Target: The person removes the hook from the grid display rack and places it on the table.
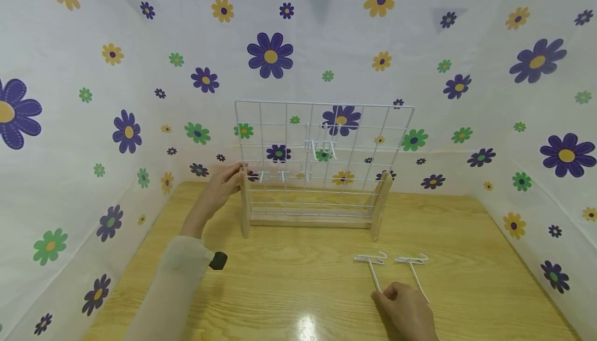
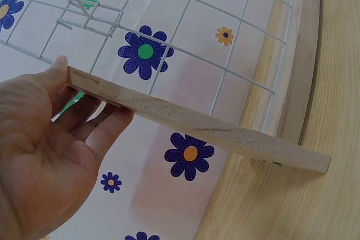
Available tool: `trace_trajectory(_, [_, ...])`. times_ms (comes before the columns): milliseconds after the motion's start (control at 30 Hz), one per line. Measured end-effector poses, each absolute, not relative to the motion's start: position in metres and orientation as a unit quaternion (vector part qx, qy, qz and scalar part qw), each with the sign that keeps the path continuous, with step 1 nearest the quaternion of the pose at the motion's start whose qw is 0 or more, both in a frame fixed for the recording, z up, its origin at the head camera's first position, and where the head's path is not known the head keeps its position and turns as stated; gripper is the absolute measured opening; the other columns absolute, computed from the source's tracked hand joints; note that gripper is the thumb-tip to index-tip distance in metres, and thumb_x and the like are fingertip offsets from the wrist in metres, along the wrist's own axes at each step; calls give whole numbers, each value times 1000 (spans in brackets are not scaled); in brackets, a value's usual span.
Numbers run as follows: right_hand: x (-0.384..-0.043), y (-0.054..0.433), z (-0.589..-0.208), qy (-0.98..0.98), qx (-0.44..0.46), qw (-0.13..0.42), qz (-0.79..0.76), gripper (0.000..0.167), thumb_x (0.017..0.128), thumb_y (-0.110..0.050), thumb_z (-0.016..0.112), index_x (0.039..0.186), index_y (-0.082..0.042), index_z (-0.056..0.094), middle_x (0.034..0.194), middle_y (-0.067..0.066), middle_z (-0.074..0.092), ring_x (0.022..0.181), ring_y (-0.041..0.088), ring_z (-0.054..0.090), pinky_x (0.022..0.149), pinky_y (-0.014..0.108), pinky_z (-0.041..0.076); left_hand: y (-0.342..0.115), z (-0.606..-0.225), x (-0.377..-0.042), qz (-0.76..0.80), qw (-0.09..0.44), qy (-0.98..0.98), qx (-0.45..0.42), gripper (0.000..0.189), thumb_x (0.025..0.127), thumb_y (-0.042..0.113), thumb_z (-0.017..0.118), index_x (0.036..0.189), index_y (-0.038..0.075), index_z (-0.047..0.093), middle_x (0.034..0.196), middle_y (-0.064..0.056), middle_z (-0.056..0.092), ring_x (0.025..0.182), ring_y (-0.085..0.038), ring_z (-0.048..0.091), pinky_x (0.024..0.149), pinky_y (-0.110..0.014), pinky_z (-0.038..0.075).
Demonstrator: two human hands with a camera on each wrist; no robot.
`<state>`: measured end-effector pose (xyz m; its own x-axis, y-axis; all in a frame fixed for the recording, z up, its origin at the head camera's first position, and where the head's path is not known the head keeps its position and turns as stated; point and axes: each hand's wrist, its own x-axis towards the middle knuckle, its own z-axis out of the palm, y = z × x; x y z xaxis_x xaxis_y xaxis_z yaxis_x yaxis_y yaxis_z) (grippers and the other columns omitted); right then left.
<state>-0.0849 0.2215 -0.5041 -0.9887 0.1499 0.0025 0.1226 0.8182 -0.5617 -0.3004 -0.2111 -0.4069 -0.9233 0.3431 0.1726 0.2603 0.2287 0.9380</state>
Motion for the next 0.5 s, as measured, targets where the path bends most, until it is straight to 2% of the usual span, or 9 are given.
trace_trajectory(500, [-85,222,-505,-957,-63,20,282,25,88,-32,82,76,-13,71,72,-6,67,64,11,60,55,31,54,-212,-409,-300,580,32,793,184,58,114,29,41,162,1,26,166,-16,31,149,-38,35,115,-47,41])
